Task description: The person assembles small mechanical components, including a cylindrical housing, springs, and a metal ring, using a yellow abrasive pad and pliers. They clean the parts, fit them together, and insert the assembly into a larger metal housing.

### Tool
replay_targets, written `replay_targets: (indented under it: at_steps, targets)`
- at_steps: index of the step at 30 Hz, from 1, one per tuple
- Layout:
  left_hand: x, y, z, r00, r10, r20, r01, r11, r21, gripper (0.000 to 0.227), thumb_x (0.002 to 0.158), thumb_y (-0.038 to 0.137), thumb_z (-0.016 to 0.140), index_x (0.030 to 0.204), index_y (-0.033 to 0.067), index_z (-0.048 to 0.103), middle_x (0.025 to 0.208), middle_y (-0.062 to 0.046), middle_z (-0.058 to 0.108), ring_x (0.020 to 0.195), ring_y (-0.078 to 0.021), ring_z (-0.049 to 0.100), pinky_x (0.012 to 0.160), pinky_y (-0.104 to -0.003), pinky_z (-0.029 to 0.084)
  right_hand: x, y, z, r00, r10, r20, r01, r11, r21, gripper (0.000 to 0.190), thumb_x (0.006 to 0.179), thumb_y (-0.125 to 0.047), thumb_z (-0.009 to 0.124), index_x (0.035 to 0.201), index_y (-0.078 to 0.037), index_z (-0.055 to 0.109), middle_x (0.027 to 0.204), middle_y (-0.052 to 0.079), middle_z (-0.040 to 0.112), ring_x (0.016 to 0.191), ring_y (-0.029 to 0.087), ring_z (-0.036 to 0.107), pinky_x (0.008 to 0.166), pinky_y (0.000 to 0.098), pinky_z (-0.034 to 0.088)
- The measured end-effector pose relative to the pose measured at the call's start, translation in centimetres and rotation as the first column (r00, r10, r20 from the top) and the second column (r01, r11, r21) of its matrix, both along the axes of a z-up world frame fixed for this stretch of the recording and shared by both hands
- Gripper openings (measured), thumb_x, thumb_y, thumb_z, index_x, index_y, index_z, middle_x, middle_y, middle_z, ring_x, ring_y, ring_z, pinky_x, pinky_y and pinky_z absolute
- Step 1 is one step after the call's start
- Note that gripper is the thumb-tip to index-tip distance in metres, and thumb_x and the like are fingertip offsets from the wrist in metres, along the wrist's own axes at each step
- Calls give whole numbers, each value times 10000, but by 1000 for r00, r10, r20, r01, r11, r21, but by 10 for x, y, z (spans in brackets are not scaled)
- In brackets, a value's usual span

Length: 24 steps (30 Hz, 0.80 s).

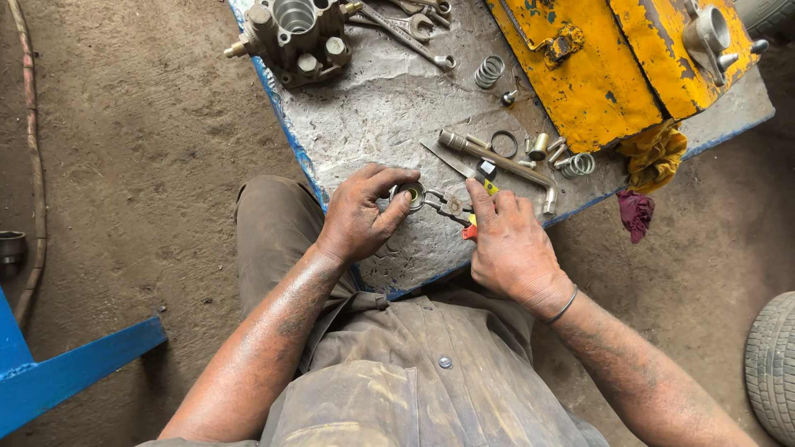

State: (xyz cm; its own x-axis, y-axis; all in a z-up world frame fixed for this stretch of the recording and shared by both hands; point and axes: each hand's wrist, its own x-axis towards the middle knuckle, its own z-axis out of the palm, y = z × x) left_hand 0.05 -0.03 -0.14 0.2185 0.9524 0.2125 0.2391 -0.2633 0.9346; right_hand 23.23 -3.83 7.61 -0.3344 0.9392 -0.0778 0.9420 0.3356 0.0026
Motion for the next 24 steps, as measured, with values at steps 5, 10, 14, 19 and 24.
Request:
replay_targets:
  at_steps: [5,10,14,19,24]
  targets:
    - [0,-1,0,1000,-3,19,3,1000,31,313,918,237,686,1208,134,741,1105,-91,722,1055,-256,713,921,-369,552,-2,-2,-1,996,-4,90,0,999,42,778,750,-80,682,1488,-75,435,1098,206,535,963,388,558,807,494,522]
    - [-1,-1,2,1000,-3,8,3,1000,0,299,943,211,646,1212,122,741,1102,-93,720,1049,-246,711,913,-363,554,-5,-1,1,988,31,153,-44,995,86,731,732,-118,687,1436,-96,491,1026,177,557,924,360,572,777,499,500]
    - [3,0,2,997,9,70,1,991,-133,276,977,207,578,1185,123,739,1071,-82,731,998,-206,738,878,-334,578,-7,3,8,980,62,192,-79,994,79,635,726,-158,690,1345,-139,549,920,131,598,847,331,608,732,503,456]
    - [10,8,2,999,48,-13,-49,989,-139,254,944,171,576,1114,65,731,1054,-118,726,998,-243,721,898,-368,555,-11,11,22,963,54,265,-18,990,-137,450,744,-170,707,1170,-130,565,830,133,663,765,356,680,678,509,500]
    - [16,8,-2,995,71,-64,-81,983,-167,230,900,163,600,1047,37,723,997,-145,737,944,-266,717,849,-397,558,-12,26,38,965,49,256,45,937,-348,382,743,-156,709,1074,-102,527,790,146,721,756,379,720,627,503,562]
